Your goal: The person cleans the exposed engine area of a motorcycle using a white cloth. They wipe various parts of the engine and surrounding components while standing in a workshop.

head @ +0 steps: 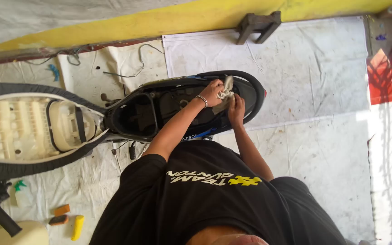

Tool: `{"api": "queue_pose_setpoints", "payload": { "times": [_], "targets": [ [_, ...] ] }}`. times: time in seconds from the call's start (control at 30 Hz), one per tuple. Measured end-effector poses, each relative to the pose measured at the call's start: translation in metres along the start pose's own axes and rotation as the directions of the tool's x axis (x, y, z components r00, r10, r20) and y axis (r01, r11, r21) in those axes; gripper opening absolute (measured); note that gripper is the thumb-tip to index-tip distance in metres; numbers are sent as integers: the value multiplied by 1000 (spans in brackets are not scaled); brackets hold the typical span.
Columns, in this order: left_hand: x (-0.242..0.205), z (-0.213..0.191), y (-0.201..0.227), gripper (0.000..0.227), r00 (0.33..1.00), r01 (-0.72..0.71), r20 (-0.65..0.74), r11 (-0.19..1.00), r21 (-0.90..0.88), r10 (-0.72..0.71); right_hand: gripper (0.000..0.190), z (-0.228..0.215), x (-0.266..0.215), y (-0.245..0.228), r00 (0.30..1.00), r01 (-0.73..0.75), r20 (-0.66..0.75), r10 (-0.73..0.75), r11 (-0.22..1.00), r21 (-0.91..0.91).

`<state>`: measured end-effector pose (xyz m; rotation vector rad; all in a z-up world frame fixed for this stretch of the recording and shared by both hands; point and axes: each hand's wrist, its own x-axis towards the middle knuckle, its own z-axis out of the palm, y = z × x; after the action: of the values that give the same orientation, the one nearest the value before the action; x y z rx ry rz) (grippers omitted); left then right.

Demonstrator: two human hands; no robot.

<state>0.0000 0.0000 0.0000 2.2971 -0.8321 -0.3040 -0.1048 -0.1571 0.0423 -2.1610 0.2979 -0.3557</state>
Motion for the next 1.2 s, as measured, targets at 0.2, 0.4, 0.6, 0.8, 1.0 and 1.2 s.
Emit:
{"api": "queue_pose_setpoints", "payload": {
  "times": [0.2, 0.4, 0.6, 0.8, 1.0, 1.2],
  "targets": [
    [-32, 27, 3, 76, 962, -260, -65, 961, 95, 266, 32, 1, -9, -24, 997, 46, -66, -45, 999, 5],
    [-35, 40, 30, 78, 996, -61, -65, 998, 13, 62, 37, -1, 3, -6, 958, -286, 55, 283, 912, 293],
    [-35, 9, -21, 69, 919, -378, 17, 870, 317, 393, 30, -5, -9, -22, 993, 118, 10, -119, 989, 88],
    [-49, -27, -59, 71, 976, -213, 42, 921, 327, 211, 24, -2, -10, -36, 927, 368, 138, -349, 917, -153],
    [-116, -40, -110, 70, 999, 17, -53, 964, 266, -3, 48, 12, -16, -23, 791, 592, 418, -447, 734, -334],
    [-213, -51, -104, 71, 944, 330, -71, 935, 133, -323, 47, 19, -17, -9, 802, 556, 466, -373, 752, -355]
  ]
}}
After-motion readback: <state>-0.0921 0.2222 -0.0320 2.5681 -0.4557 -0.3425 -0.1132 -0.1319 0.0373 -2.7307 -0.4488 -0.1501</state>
